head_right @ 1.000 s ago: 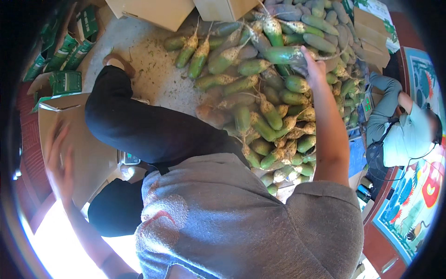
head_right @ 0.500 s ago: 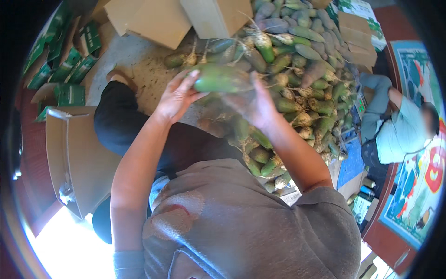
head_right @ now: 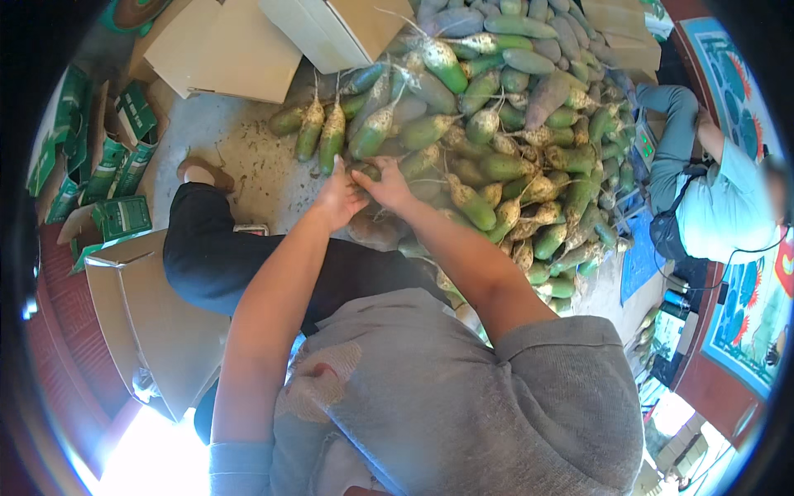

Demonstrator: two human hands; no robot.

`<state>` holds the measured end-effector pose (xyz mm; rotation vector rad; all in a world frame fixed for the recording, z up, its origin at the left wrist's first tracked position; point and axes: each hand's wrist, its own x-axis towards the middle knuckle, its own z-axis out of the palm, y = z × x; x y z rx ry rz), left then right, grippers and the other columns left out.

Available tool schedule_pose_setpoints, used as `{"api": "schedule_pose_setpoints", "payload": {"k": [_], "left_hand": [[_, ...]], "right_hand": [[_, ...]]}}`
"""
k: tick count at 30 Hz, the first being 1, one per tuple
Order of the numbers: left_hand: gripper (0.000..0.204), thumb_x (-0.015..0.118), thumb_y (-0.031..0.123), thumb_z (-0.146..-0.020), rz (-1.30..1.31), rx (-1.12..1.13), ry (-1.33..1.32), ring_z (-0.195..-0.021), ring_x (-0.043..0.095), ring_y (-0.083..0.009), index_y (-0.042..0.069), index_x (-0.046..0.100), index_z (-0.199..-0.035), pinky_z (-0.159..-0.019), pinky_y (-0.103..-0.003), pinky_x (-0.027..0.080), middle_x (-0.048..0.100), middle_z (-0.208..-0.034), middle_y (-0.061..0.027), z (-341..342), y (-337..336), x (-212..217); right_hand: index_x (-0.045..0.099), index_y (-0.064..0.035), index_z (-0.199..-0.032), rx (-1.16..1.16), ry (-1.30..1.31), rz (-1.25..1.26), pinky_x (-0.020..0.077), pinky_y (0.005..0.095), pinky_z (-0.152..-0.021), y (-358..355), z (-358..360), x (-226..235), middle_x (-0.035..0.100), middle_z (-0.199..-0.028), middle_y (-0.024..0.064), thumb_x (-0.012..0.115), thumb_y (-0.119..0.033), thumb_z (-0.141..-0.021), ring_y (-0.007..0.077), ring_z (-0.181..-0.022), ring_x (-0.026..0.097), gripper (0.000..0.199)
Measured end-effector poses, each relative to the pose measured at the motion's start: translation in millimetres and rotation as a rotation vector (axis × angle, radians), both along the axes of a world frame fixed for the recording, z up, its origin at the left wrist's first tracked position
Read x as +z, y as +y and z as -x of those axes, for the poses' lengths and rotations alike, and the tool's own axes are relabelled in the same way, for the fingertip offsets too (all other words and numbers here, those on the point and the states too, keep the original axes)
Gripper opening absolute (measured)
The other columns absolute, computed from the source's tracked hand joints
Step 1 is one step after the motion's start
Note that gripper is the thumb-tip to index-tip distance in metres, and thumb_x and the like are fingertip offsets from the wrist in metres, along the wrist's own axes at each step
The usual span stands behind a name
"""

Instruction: Packing and weighing radishes into boxes for shipment.

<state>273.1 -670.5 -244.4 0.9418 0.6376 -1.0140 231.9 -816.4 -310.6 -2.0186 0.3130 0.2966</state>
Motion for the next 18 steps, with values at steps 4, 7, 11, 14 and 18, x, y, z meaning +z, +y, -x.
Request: {"api": "schedule_pose_setpoints", "payload": {"k": [4, 7, 11, 14, 18], "left_hand": [[0.086, 0.033, 0.061, -0.102, 0.042, -0.087, -0.050, -0.151, 0.012, -0.0375, 0.000, 0.007, -0.157, -0.122, -0.049, 0.016, 0.012, -0.162, -0.0259, -6, -2, 4], [0.076, 0.046, 0.045, -0.104, -0.096, -0.057, -0.315, -0.151, 0.018, -0.0351, 0.002, 0.014, -0.157, -0.121, -0.047, 0.020, 0.018, -0.161, -0.0261, -16, 14, -19], [0.065, 0.054, 0.022, -0.101, -0.235, 0.101, -0.450, -0.147, 0.027, -0.0350, 0.001, 0.023, -0.155, -0.120, -0.046, 0.024, 0.028, -0.158, -0.0246, -30, 46, 70], [0.060, 0.052, 0.008, -0.098, -0.199, 0.260, -0.540, -0.144, 0.034, -0.0332, -0.002, 0.029, -0.152, -0.119, -0.044, 0.027, 0.036, -0.153, -0.0235, -35, 66, 96], [0.055, 0.049, 0.006, -0.098, -0.192, 0.221, -0.614, -0.141, 0.040, -0.0325, -0.005, 0.032, -0.149, -0.118, -0.042, 0.031, 0.039, -0.151, -0.0251, -28, 57, 93]], "right_hand": [[0.055, -0.0043, -0.136, -0.122, -0.031, -0.225, 0.0423, 0.0424, -0.107, -22, -1, -21, 0.059, -0.128, 0.0246, 0.074, -0.041, -0.085, 0.0386, -0.122, 0.056, 0.066], [0.056, -0.0009, -0.132, -0.087, -0.012, 0.138, 0.0458, 0.0439, -0.103, -54, -4, -31, 0.059, -0.126, 0.0247, 0.075, -0.042, -0.085, 0.0393, -0.118, 0.058, 0.065], [0.058, 0.0011, -0.116, -0.199, -0.306, 0.618, 0.0496, 0.0473, -0.090, -95, -54, 5, 0.060, -0.113, 0.0214, 0.072, -0.046, -0.085, 0.0396, -0.106, 0.059, 0.058], [0.054, -0.0032, -0.128, -0.086, -0.413, 0.721, 0.0473, 0.0456, -0.098, -114, -143, 17, 0.059, -0.122, 0.0195, 0.067, -0.040, -0.089, 0.0374, -0.116, 0.055, 0.055], [0.051, -0.0124, -0.138, 0.200, -0.083, 0.938, 0.0462, 0.0451, -0.103, -161, -220, 2, 0.054, -0.139, 0.0168, 0.063, -0.040, -0.092, 0.0357, -0.126, 0.052, 0.055]]}}
